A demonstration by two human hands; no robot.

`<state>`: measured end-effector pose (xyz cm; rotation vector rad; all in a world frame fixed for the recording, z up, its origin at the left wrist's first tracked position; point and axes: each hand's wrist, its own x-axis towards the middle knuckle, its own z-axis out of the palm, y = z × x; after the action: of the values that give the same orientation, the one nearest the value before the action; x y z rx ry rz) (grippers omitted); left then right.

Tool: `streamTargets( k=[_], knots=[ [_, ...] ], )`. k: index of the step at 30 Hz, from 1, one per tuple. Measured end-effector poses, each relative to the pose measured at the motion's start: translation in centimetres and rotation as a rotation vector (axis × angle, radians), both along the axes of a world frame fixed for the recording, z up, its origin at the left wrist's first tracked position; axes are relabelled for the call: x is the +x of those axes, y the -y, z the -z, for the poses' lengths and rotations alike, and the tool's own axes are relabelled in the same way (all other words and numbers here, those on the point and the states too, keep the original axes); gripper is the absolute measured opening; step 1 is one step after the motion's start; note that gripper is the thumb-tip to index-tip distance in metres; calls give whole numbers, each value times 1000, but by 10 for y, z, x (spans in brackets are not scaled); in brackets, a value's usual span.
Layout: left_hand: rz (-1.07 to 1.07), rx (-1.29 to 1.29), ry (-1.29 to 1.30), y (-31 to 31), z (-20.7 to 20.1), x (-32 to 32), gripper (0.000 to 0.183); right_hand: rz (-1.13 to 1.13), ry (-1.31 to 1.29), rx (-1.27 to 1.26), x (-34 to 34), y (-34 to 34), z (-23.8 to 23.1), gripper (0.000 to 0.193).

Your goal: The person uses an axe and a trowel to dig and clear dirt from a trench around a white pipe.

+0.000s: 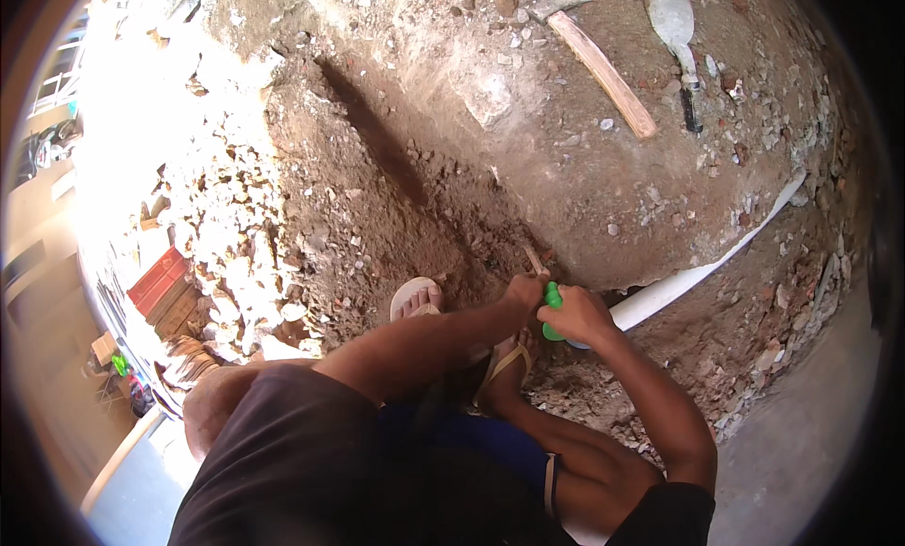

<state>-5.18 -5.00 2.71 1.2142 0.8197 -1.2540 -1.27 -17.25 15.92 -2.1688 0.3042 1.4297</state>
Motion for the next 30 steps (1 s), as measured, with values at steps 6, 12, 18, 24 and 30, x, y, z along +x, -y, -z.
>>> streamTargets(
  k=[6,12,18,24,30],
  knots=[
    [-121,113,147,10,54,1,33,579,-12,176,-33,7,96,46],
    [-278,477,283,-43,50,-18,32,673,-26,363,-41,-60,89,66],
    [87,390,247,-19,25,3,33,1102,-83,247,-46,-60,54,63],
    [123,517,298,-18,14,-3,35,1028,-81,397,-70,-45,84,58],
    [142,437,337,-32,-4,16,36,1065,-76,337,-61,-61,67,59]
  ],
)
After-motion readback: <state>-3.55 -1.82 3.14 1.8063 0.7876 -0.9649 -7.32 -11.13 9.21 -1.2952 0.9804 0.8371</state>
